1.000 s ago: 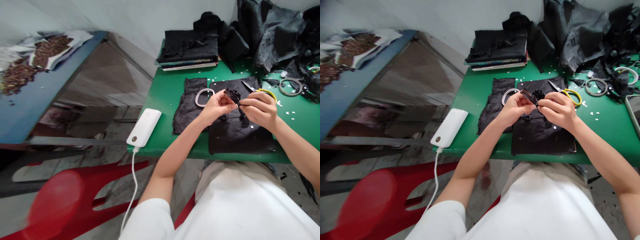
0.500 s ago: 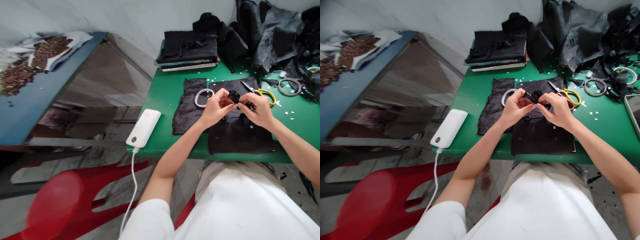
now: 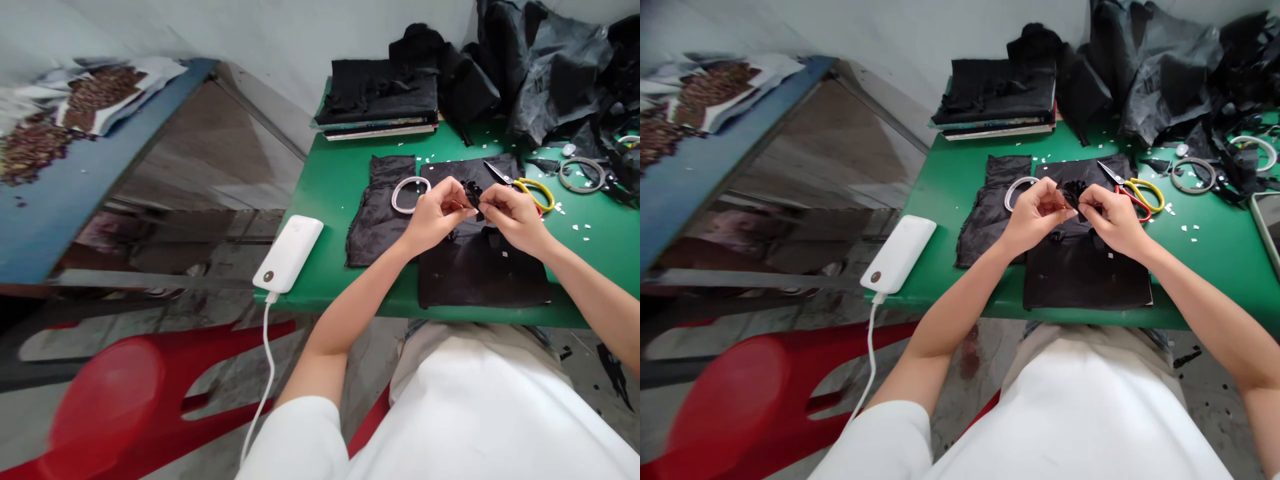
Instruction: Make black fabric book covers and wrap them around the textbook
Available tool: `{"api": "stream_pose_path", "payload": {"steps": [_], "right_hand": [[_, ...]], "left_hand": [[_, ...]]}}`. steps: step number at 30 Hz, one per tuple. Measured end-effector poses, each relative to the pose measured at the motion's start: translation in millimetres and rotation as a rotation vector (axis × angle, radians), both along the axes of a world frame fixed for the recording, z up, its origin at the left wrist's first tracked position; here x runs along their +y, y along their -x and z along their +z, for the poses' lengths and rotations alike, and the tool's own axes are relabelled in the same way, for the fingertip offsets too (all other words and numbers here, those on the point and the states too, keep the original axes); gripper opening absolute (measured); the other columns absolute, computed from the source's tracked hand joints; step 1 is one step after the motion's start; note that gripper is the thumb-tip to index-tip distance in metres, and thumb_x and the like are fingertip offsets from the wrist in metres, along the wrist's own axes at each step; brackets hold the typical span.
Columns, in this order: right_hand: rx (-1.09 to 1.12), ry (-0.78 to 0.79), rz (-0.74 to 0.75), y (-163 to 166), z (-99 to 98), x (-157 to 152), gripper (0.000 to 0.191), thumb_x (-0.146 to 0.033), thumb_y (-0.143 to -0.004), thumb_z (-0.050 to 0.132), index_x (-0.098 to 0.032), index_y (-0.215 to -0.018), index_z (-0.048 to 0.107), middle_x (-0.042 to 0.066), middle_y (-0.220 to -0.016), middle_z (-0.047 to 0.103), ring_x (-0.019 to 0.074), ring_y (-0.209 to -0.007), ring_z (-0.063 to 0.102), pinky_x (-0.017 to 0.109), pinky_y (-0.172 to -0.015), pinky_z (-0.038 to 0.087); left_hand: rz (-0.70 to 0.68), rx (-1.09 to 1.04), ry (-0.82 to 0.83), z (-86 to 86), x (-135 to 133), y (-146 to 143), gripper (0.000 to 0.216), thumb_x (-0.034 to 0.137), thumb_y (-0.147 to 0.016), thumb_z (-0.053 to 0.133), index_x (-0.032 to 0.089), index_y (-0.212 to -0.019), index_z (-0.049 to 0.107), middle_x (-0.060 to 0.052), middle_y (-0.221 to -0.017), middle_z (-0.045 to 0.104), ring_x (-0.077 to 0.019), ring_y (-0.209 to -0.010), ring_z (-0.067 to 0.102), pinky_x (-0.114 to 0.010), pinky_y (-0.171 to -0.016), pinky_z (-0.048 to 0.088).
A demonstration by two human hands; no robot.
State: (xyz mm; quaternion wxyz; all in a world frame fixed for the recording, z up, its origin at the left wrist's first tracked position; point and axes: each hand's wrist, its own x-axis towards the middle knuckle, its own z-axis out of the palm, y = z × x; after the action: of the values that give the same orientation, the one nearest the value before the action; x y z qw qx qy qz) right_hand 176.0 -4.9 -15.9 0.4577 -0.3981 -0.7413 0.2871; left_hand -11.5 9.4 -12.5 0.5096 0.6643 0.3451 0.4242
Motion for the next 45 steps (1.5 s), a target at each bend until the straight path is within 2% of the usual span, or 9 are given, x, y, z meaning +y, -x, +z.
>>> {"api": "stream_pose_path", "payload": {"steps": [6, 14, 19, 29, 36, 41, 45], "right_hand": [[-0.075, -0.101, -0.041, 1, -1.8, 0, 0.008, -0.018, -0.088, 0.057, -0.022, -0.081, 0.055, -0.004, -0.062, 0.058, 0.0106, -0.053, 0.053, 0.024, -0.051, 0.038], [-0.258, -0.398, -0.110, 0, -13.2, 1, 0.007, -0.019, -0.093, 0.055, -0.023, -0.091, 0.060, 0.003, -0.080, 0.071, 0.0183, -0.071, 0.067, 0.030, -0.065, 0.050], [-0.375, -0.414, -0.095, -3, -16.2, 0, 0.012, -0.019, -0.096, 0.050, -0.023, -0.096, 0.061, 0.005, -0.084, 0.070, 0.0214, -0.078, 0.067, 0.034, -0.071, 0.053], [-0.489, -0.510, -0.072, -1, -17.0, -1, 0.015, -0.015, -0.097, 0.045, -0.022, -0.092, 0.057, 0.006, -0.081, 0.065, 0.0223, -0.077, 0.059, 0.036, -0.071, 0.049], [-0.477, -0.498, -0.058, 0, -16.1, -3, 0.014, -0.018, -0.097, 0.045, -0.022, -0.093, 0.058, 0.006, -0.082, 0.062, 0.0226, -0.078, 0.057, 0.037, -0.072, 0.049], [-0.532, -0.533, -0.085, 1, -15.1, -2, 0.020, -0.014, -0.096, 0.044, -0.023, -0.082, 0.054, 0.005, -0.075, 0.058, 0.0207, -0.073, 0.052, 0.035, -0.068, 0.046], [-0.631, -0.642, -0.127, 3, -11.6, -4, 0.028, -0.010, -0.094, 0.046, -0.024, -0.069, 0.049, 0.003, -0.066, 0.051, 0.0193, -0.066, 0.044, 0.034, -0.059, 0.038]], "left_hand": [[0.024, -0.013, -0.002, 0.7, -1, 0, 0.057, 0.064, -0.072, 0.080, 0.021, -0.079, 0.044, 0.003, -0.077, 0.061, -0.0091, -0.069, 0.060, -0.023, -0.067, 0.052], [0.051, 0.026, -0.003, 1.4, -1, 0, 0.057, 0.064, -0.071, 0.081, 0.021, -0.078, 0.044, 0.003, -0.073, 0.057, -0.0092, -0.065, 0.053, -0.024, -0.062, 0.047], [0.097, 0.098, -0.044, -0.2, -2, 1, 0.053, 0.058, -0.072, 0.082, 0.022, -0.077, 0.043, 0.004, -0.070, 0.055, -0.0094, -0.063, 0.053, -0.024, -0.060, 0.043], [0.140, 0.178, -0.085, -2.3, -3, 1, 0.032, 0.027, -0.079, 0.075, 0.021, -0.078, 0.043, 0.005, -0.070, 0.052, -0.0085, -0.063, 0.049, -0.023, -0.060, 0.041], [0.146, 0.159, -0.066, -2.0, -3, 0, 0.037, 0.035, -0.077, 0.077, 0.021, -0.078, 0.043, 0.005, -0.072, 0.049, -0.0089, -0.066, 0.047, -0.023, -0.062, 0.041], [0.140, 0.124, -0.006, -4.2, -1, 0, 0.041, 0.037, -0.073, 0.081, 0.020, -0.077, 0.044, 0.005, -0.074, 0.050, -0.0088, -0.067, 0.047, -0.023, -0.064, 0.042], [0.109, 0.088, 0.065, -7.4, 2, -1, 0.039, 0.028, -0.071, 0.081, 0.020, -0.076, 0.043, 0.005, -0.075, 0.052, -0.0083, -0.069, 0.051, -0.023, -0.068, 0.047]]}}
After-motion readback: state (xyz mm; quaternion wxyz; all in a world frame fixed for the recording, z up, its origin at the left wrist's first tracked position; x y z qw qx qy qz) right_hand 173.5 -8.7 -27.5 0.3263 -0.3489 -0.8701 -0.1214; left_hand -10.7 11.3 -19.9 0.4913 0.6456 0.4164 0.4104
